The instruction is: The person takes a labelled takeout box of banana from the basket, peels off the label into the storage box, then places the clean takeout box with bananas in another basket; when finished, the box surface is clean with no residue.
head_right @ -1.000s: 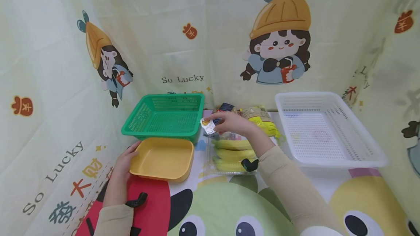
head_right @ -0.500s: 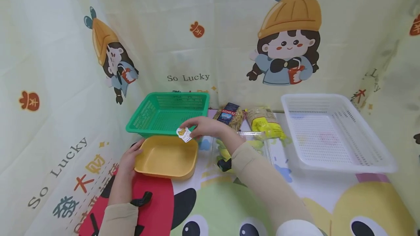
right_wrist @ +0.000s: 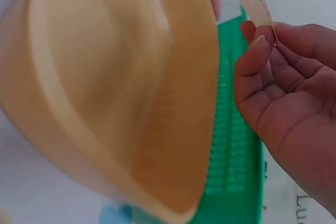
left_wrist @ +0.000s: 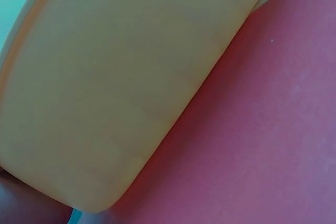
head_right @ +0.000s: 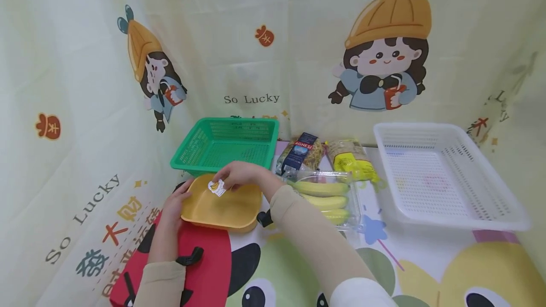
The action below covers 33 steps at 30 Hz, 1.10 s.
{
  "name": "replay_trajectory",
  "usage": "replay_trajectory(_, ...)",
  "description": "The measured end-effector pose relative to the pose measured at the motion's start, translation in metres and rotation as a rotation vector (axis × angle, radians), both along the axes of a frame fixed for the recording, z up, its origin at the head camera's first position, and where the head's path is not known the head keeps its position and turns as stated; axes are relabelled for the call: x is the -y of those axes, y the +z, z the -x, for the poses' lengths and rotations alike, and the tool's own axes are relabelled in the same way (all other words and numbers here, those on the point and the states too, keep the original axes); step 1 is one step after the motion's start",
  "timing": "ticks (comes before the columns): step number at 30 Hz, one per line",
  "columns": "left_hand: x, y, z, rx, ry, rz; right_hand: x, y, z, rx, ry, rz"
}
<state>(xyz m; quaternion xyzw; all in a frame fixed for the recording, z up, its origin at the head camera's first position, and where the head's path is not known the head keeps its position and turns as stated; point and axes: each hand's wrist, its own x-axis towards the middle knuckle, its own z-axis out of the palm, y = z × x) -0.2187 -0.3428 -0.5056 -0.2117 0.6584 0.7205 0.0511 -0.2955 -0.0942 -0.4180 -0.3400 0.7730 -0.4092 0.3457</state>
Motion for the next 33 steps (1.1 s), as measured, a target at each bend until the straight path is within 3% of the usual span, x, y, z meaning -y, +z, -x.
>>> replay_trajectory(13, 0.001, -0.001, -0.001, -0.017, 0.010, -0.013, 0.029, -0.023, 0.005, -0.028, 0.043, -0.093)
replay_trajectory(24, -0.007, 0.016, -0.007, -0.068, -0.032, -0.040, 0.042, -0.026, 0.003, -0.044, 0.090, -0.148)
replay_trajectory(33, -0.003, -0.001, 0.000, -0.046, 0.023, -0.030, 0.049, -0.038, 0.003, -0.096, 0.140, -0.226)
